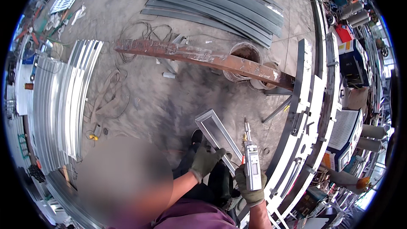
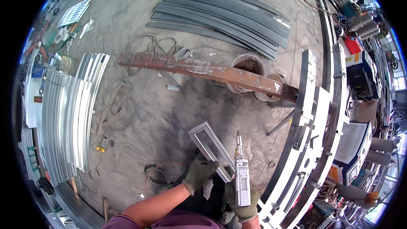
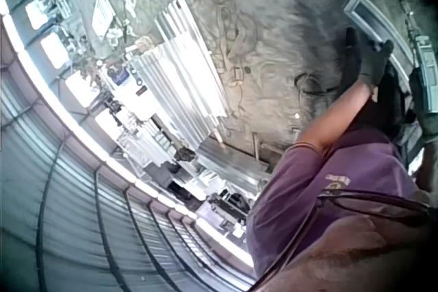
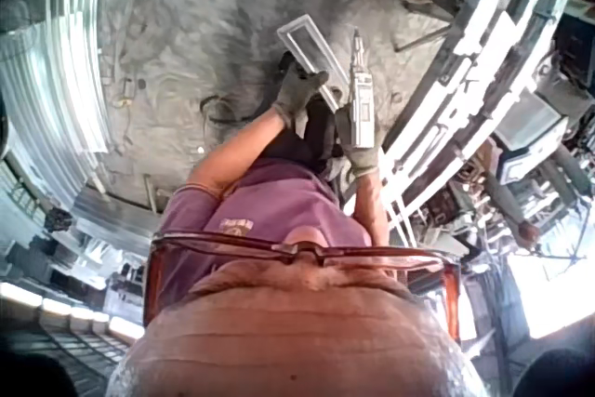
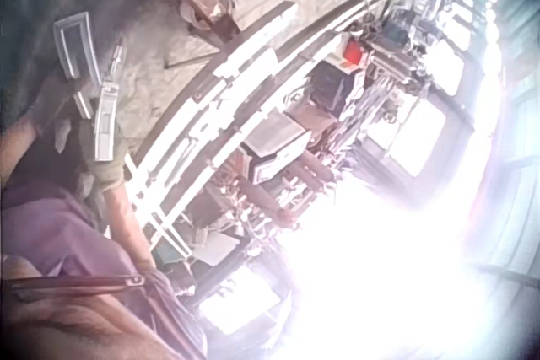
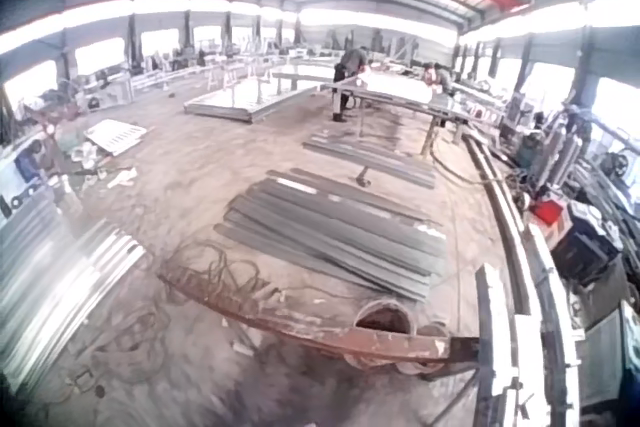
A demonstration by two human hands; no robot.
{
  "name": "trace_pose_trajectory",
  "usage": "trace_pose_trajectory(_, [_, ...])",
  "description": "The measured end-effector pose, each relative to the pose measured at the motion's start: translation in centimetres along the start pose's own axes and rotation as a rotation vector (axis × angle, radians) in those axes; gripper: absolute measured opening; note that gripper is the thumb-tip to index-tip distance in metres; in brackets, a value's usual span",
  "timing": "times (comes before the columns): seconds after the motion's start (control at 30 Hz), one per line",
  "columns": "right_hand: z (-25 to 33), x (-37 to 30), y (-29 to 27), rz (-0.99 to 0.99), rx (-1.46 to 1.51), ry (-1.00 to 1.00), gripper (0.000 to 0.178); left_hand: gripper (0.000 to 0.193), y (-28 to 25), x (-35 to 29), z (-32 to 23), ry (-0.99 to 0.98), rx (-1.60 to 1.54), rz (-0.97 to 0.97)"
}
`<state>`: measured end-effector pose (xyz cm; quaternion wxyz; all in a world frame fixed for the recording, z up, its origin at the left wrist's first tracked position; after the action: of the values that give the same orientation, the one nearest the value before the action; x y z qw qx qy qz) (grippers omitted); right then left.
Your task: The person welds metal frame components using a handheld welding torch, repeatedly aligning and joining metal pieces on a workbench. The person also uses a hammer to adjust alignment between welds.
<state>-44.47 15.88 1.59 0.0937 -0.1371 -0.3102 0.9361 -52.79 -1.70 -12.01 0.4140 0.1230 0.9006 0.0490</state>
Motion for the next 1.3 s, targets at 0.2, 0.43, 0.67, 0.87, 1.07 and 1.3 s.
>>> trace_pose_trajectory(0.2, [-0.5, 0.3, -0.8, -0.087, 0.007, -0.049, 0.024, 0.069, 3.8, -8.9, -2.2, 0.162, 0.369, 0.518])
trace_pose_trajectory(0.43, [3.2, 2.8, -1.4, 0.156, -0.257, -0.003, 0.053, 0.045, 10.7, -10.0, -2.5, 0.741, 0.947, 0.45])
trace_pose_trajectory(0.67, [-7.9, -3.6, -9.7, -0.067, -0.031, 0.201, 0.058, 0.028, 7.2, -6.8, -2.7, 0.202, 0.496, 0.287])
trace_pose_trajectory(0.87, [-16.2, -5.5, -15.2, -0.027, 0.282, 0.587, 0.051, 0.033, 7.6, -6.8, -3.4, 0.111, 0.656, 0.106])
trace_pose_trajectory(1.07, [-4.4, -2.1, -8.2, 0.21, 0.613, 0.197, 0.067, 0.054, 12.0, -8.9, -2.1, 0.114, 0.581, 0.084])
trace_pose_trajectory(1.3, [-1.5, 1.2, -6.7, 0.067, 0.11, -0.138, 0.047, 0.062, 15.0, -11.0, 2.0, 0.194, 0.101, 0.215])
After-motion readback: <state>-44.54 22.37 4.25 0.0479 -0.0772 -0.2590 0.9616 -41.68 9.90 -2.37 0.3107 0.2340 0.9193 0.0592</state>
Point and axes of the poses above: each hand's wrist, its own x-axis towards the middle knuckle, its own y-axis out of the palm, z = x × y, the point moved 8 cm from there along x, towards the middle knuckle, and after that the axes turned 6 degrees about -y, right-handed, at the moved point
